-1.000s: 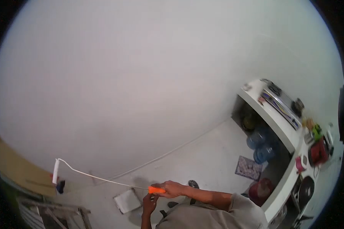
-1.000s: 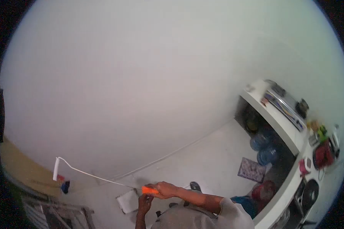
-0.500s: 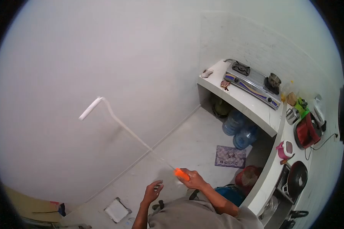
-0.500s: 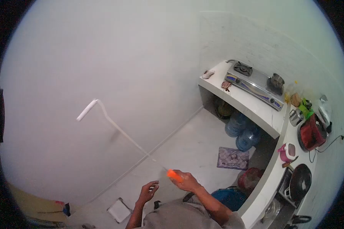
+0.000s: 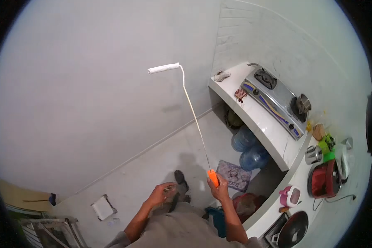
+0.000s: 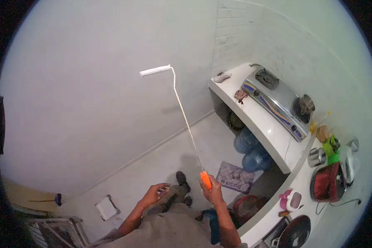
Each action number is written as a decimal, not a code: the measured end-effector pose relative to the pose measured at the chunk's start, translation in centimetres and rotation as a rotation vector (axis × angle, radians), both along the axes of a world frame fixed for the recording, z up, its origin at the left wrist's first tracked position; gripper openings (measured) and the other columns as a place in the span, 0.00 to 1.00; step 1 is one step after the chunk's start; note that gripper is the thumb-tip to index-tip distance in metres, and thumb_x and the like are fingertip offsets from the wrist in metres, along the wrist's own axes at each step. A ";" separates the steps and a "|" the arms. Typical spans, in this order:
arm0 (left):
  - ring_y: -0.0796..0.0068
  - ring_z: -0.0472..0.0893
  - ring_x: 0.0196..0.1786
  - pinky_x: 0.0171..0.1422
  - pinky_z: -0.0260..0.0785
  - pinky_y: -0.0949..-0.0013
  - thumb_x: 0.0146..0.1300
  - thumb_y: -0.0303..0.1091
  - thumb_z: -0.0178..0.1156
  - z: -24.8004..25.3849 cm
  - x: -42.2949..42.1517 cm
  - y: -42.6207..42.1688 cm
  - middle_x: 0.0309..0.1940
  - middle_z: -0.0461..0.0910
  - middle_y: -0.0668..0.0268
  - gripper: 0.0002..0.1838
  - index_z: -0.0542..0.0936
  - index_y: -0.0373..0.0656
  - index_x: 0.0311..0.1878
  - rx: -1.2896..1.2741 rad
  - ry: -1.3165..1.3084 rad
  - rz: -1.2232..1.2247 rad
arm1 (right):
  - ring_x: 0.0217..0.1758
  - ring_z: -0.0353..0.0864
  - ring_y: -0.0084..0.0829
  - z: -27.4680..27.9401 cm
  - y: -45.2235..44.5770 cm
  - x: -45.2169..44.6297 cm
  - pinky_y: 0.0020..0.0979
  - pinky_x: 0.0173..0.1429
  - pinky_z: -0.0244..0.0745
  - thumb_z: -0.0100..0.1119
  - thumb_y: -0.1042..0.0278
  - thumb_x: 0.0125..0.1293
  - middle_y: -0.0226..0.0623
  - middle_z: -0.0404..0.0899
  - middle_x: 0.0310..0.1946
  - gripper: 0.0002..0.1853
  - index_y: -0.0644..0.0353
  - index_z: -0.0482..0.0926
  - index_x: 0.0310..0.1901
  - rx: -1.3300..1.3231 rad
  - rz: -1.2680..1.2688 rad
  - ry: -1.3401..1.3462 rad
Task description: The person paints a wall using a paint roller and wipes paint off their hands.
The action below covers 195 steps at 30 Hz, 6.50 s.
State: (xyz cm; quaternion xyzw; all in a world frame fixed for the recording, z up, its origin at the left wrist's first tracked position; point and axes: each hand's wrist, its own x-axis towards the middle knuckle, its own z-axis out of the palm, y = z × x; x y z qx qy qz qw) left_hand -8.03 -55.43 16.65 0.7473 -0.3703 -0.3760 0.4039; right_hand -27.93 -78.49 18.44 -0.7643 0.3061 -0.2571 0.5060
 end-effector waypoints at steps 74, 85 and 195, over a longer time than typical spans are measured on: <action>0.81 0.76 0.37 0.51 0.72 0.73 0.78 0.56 0.49 5.8 5.4 -70.1 0.38 0.79 0.72 0.27 0.80 0.38 0.52 -0.581 1.012 0.395 | 0.15 0.68 0.18 16.3 -59.9 19.2 0.21 0.14 0.61 0.55 0.66 0.72 0.31 0.76 0.28 0.13 0.66 0.75 0.50 0.911 0.417 0.378; 0.82 0.75 0.36 0.51 0.72 0.71 0.75 0.61 0.52 -7.4 9.4 -72.2 0.36 0.78 0.72 0.26 0.80 0.45 0.47 -0.383 1.073 0.611 | 0.16 0.69 0.19 2.4 -62.4 24.5 0.22 0.15 0.61 0.57 0.69 0.68 0.31 0.76 0.25 0.08 0.65 0.77 0.41 0.952 0.411 0.407; 0.77 0.84 0.46 0.55 0.80 0.67 0.77 0.49 0.54 18.1 0.4 -69.6 0.45 0.86 0.60 0.26 0.81 0.31 0.58 -0.629 0.910 0.310 | 0.10 0.70 0.23 28.3 -60.0 12.4 0.25 0.10 0.60 0.59 0.74 0.63 0.39 0.78 0.25 0.17 0.79 0.77 0.49 0.959 0.366 0.325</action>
